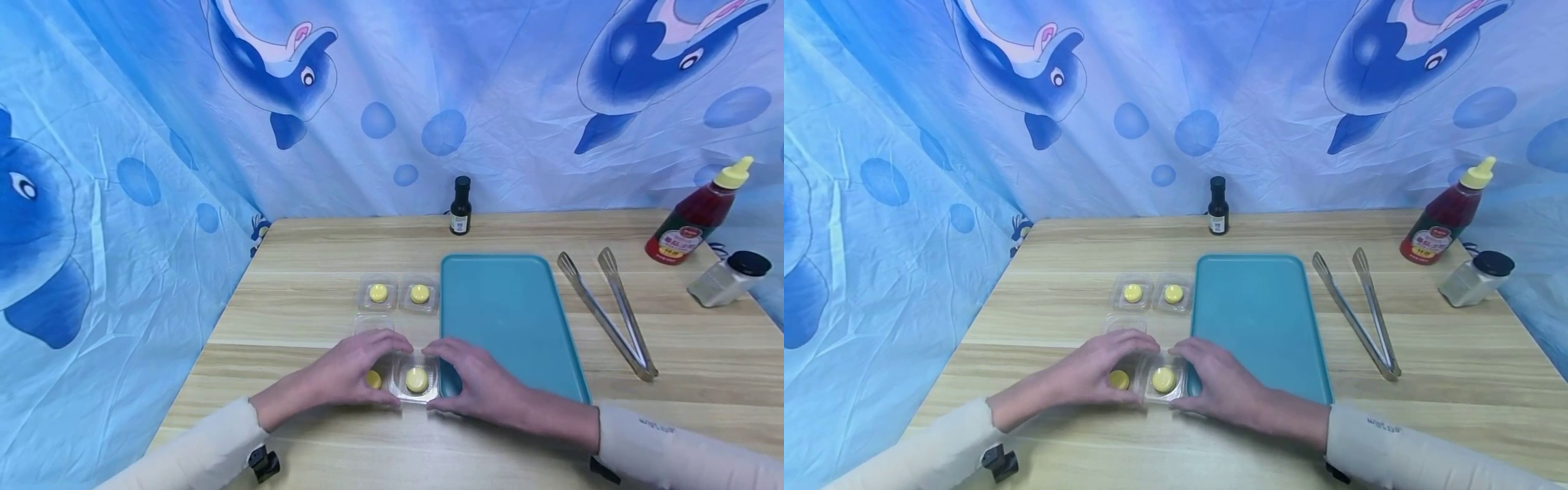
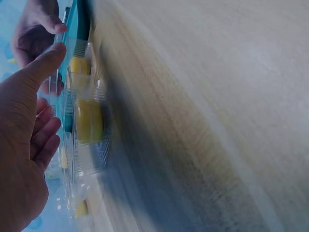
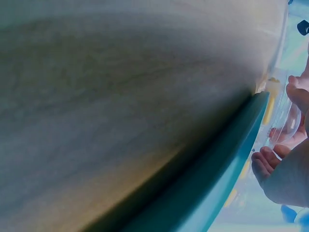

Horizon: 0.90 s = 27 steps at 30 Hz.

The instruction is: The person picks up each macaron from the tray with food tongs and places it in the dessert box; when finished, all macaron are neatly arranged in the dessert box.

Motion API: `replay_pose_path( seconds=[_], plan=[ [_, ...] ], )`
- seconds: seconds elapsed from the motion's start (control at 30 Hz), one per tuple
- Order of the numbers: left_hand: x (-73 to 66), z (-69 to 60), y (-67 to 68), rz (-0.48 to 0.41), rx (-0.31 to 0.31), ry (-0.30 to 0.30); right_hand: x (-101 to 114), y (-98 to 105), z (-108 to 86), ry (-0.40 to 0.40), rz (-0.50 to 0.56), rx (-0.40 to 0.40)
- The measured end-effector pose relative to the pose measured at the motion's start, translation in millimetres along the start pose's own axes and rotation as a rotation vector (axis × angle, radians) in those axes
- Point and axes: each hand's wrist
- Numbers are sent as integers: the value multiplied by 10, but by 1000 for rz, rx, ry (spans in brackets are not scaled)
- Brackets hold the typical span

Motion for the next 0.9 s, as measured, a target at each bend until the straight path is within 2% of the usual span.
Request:
replay_pose_path(
  seconds=[0.2,0.53,0.9],
  plan=[
    [-43,2,-5,43,38,25,15,-31,-18,-2,-11,6],
    [-80,34,-33,104,64,56,14,-59,-35,7,-60,-11],
    [-126,70,-52,133,65,72,3,-58,-49,-3,-77,-7]
  ],
)
Point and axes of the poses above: each hand's wrist, its own z-axis towards the middle knuckle, its own y-axis out of the back of the hand, x = y × z, and after that the axes turned 4 degrees about -y, right-handed
